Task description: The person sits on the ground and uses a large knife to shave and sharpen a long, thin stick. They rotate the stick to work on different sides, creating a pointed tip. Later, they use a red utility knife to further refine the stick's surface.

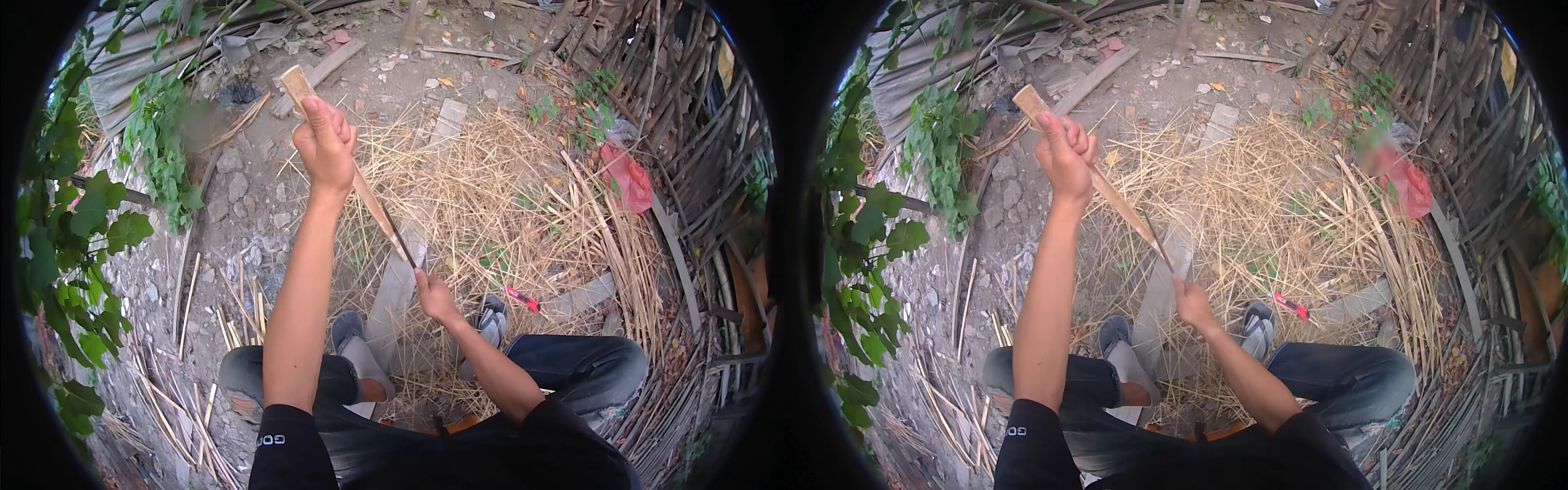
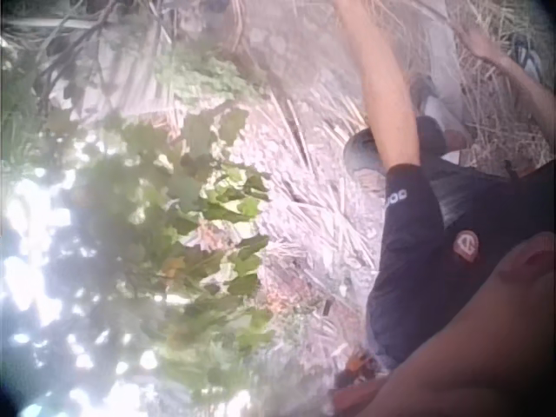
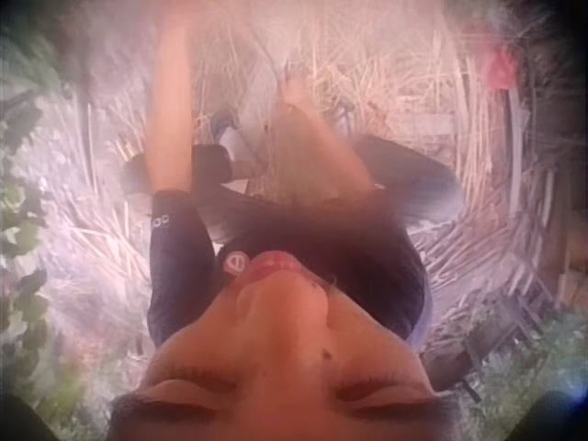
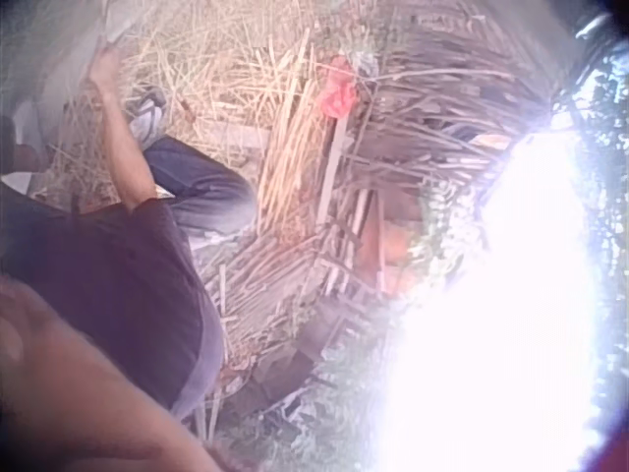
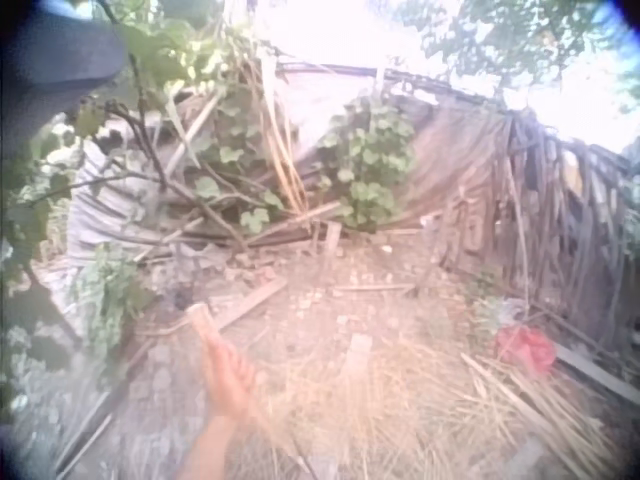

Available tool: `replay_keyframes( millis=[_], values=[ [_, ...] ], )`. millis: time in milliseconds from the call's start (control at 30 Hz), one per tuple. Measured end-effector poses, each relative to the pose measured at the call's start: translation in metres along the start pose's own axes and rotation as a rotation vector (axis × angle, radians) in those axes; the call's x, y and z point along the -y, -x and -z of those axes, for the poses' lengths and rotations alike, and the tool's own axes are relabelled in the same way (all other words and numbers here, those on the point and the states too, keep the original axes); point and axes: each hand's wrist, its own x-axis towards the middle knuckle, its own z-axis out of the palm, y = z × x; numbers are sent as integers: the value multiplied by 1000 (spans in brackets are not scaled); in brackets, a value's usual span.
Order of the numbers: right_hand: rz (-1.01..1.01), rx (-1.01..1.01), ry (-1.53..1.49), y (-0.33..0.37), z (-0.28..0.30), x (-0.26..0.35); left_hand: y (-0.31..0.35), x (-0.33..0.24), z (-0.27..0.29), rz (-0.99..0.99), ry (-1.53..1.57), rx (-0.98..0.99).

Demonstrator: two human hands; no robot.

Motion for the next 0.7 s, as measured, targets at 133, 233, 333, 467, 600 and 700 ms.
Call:
replay_keyframes(
  millis=[133, 233, 333, 467, 600, 700],
  values=[
    [-240, 246, -357, 4, 6, -9, 7, -5, 17, 51, 3, 41],
    [-643, 580, -1094, 10, 34, 8, 8, -10, 22, 56, 52, 64],
    [-638, 517, -994, 1, 50, 34, 8, -7, 13, 63, 66, 59],
    [30, 163, -398, 30, 46, 99, 9, -3, -1, 39, 30, 56],
    [304, 94, -882, 53, 48, 155, 12, -1, -7, 20, 10, 66],
    [283, -61, -422, 37, 13, 101, 11, -1, -4, 16, -7, 67]
  ],
)
